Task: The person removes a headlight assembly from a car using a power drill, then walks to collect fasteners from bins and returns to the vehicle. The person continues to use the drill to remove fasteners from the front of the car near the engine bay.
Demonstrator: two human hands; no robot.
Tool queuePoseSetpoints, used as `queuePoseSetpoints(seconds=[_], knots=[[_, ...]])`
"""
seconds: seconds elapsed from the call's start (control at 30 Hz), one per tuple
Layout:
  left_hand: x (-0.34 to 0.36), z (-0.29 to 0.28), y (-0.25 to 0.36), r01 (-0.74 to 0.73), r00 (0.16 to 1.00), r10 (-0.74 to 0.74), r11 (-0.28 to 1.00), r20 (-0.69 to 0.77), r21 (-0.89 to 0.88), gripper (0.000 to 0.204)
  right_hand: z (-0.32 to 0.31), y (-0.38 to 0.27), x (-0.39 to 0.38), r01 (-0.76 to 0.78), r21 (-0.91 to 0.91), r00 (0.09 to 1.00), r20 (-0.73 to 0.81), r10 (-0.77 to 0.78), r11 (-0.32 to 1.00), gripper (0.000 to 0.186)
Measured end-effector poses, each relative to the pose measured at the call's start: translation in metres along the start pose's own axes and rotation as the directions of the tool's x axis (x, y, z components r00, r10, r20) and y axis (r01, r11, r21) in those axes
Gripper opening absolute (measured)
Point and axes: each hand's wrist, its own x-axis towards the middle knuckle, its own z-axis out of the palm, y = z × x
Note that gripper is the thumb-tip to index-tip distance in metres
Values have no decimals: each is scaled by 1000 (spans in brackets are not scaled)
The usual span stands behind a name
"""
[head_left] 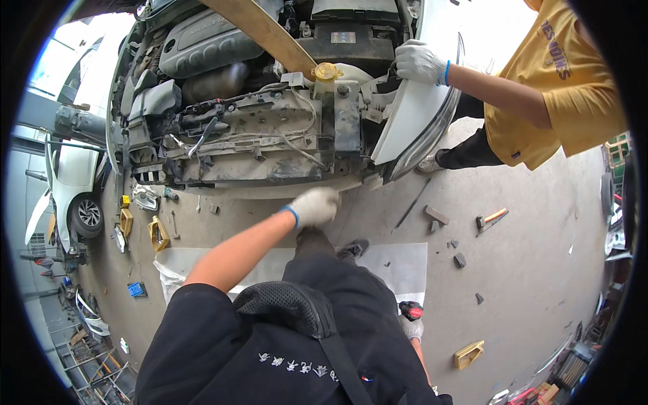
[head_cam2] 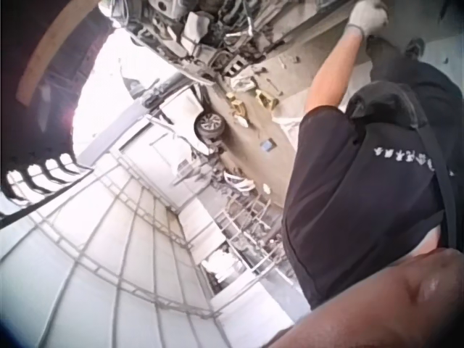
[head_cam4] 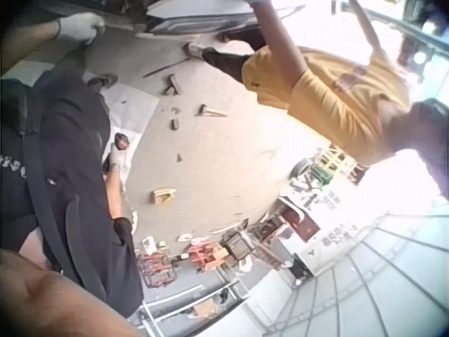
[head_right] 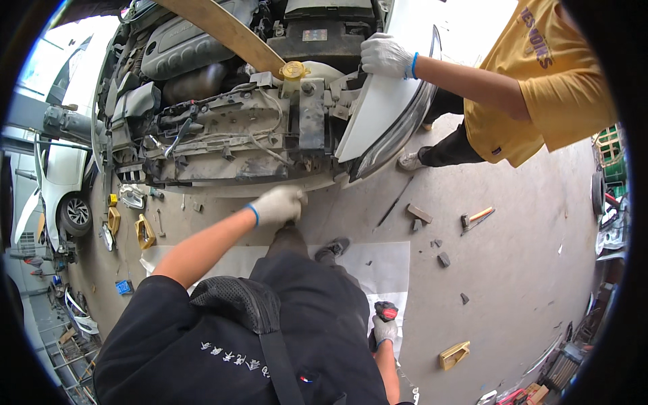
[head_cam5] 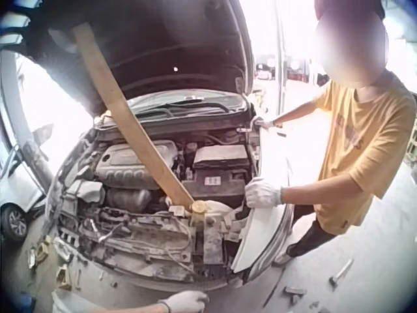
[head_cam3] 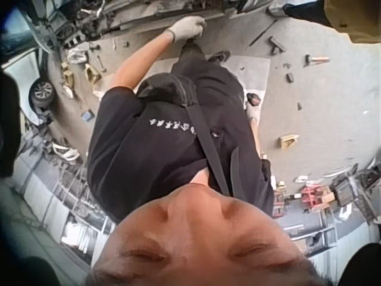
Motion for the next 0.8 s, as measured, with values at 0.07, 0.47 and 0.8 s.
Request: queuePoseSetpoints(seconds=[0.07,0.47,0.8], knots=[[-5,36,-39,44,996,-56,982,63,186,36,7,-9,-6,-55,16,998,-17,55,998,42],[165,143,-152,40,933,204,758,-295,651,36,10,-58,-74,-77,-314,993,64,102,946,48],[222,131,-138,69,926,106,895,-361,440,33,29,-27,-110,-215,-209,971,55,231,954,49]])
